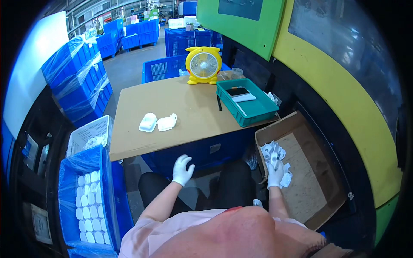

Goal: Picking individual white plastic components from large storage crates and placing them into a smaller cardboard box for packaging.

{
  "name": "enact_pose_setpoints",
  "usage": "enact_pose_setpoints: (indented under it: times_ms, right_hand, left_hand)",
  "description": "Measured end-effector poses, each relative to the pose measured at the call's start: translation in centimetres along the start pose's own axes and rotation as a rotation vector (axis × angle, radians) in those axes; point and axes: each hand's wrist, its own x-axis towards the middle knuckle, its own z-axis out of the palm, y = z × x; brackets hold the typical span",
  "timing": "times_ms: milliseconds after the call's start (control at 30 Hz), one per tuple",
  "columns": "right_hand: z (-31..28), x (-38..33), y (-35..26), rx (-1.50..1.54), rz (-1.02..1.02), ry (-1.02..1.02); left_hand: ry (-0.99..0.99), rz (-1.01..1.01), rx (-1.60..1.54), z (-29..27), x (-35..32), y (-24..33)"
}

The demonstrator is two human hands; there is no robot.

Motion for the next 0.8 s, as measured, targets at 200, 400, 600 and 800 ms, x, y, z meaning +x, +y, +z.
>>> enact_pose_setpoints:
  times_ms: [200, 400, 600, 800]
  right_hand:
    - [5.8, -6.4, -12.3, 0.188, -0.510, -0.351]
    - [12.9, -14.4, -12.9, 0.372, -0.757, -0.880]
    - [14.6, -16.3, -9.9, 0.407, -0.609, -1.022]
    - [15.7, -15.9, -7.4, 0.236, -0.454, -1.020]
  left_hand:
    - [-0.466, -1.060, -1.552, -1.0, -2.8, 3.8]
    - [-0.410, -1.096, -1.982, -2.3, -3.0, 2.8]
    - [-0.253, -0.967, -1.879, -3.0, -3.4, 2.8]
    - [-0.160, -0.802, -1.618, -1.9, -2.5, 0.2]
